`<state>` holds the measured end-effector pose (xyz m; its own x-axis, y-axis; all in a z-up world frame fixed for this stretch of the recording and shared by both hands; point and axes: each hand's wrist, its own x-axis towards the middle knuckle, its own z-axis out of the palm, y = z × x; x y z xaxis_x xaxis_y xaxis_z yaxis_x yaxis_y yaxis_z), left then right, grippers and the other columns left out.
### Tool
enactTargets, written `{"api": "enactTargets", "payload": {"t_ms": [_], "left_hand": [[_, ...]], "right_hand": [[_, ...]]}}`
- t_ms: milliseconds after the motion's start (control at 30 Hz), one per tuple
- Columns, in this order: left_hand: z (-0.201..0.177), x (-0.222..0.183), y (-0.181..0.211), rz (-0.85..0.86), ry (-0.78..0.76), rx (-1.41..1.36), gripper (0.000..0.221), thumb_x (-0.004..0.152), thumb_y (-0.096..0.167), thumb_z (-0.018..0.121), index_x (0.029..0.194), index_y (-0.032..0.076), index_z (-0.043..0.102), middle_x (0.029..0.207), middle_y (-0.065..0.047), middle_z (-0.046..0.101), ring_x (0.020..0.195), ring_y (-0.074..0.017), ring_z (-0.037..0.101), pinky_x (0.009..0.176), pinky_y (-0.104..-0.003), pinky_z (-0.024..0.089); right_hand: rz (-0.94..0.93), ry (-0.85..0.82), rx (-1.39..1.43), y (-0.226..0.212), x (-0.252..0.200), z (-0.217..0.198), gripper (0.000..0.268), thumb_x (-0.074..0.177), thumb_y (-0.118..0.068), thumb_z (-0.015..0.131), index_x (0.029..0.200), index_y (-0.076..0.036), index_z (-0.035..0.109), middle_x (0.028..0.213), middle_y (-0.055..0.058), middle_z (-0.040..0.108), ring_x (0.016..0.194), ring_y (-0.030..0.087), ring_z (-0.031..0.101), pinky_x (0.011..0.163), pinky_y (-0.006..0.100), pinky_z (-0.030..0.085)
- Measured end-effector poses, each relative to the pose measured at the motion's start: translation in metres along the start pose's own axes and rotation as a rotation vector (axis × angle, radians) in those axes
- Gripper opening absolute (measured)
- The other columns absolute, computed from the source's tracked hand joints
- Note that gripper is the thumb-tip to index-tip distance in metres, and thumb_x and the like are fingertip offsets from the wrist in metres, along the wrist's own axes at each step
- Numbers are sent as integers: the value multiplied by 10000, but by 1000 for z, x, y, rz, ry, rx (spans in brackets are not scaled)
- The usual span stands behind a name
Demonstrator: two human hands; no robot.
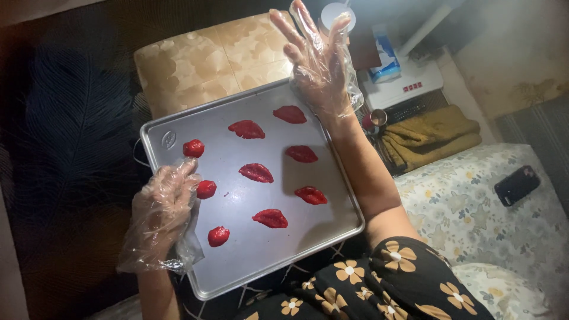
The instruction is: Arranging red lip-shaped candies on a metal baking tray while wearing plastic gloves.
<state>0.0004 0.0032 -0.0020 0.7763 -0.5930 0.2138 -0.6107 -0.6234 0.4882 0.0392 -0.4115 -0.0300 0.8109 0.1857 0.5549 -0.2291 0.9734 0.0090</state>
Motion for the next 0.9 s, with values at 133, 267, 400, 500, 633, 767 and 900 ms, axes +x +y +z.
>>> {"api": "enactTargets", "payload": {"t_ms": [133, 267, 400, 500, 633, 767, 900], "left_hand": [[-1, 1, 2, -31, 0, 20, 316, 1012, 223, 630, 1298, 148, 743, 1187, -76, 702, 961, -273, 715, 830, -410, 562], [-3, 1, 1, -19, -34, 21, 328, 1014, 235, 634, 1329, 181, 707, 1235, -65, 692, 969, -293, 721, 801, -441, 576], [-1, 0, 0, 17, -1, 59, 324, 1012, 219, 639, 1315, 147, 728, 1179, -69, 694, 959, -278, 715, 806, -418, 573], [-1, 2, 1, -39, -12, 17, 305, 1012, 243, 633, 1286, 163, 741, 1238, -55, 707, 1041, -279, 717, 856, -418, 560], [2, 1, -3, 66, 36, 47, 308, 1020, 209, 644, 1302, 116, 726, 1203, -95, 714, 1008, -278, 722, 857, -396, 568], [-4, 2, 5, 26, 24, -8, 293, 1013, 189, 629, 1277, 121, 734, 1204, -76, 717, 1005, -266, 725, 894, -389, 558], [-9, 5, 13, 55, 42, -3, 287, 1012, 157, 643, 1275, 85, 732, 1201, -91, 721, 1043, -271, 717, 927, -383, 561]], "right_hand": [[-32, 61, 6, -3, 0, -2, 917, 997, -739, 468, 1691, -186, 237, 1789, 173, 66, 1303, 639, 518, 901, 553, 632], [-67, 172, -104, 0, -1, 8, 916, 935, -721, 507, 1651, -183, 316, 1792, 214, 102, 1466, 585, 367, 869, 627, 630], [-339, 607, -604, 57, 34, 80, 1093, 768, -645, 433, 1674, -104, 150, 1671, 312, 256, 1528, 470, 310, 1278, 547, 211], [-325, 787, -708, 54, 35, 78, 1181, 611, -712, 534, 1637, -205, 244, 1614, 221, 410, 1467, 419, 464, 1053, 500, 513], [-313, 773, -728, 55, 35, 80, 1171, 634, -713, 484, 1651, -193, 225, 1644, 223, 378, 1480, 416, 443, 1127, 542, 439], [-291, 816, -743, 54, 35, 78, 1183, 604, -744, 472, 1643, -210, 284, 1572, 190, 478, 1442, 405, 505, 1107, 521, 462], [-279, 788, -768, 51, 30, 74, 1148, 632, -760, 487, 1626, -204, 336, 1453, 186, 581, 1386, 392, 571, 1095, 514, 503]]}}
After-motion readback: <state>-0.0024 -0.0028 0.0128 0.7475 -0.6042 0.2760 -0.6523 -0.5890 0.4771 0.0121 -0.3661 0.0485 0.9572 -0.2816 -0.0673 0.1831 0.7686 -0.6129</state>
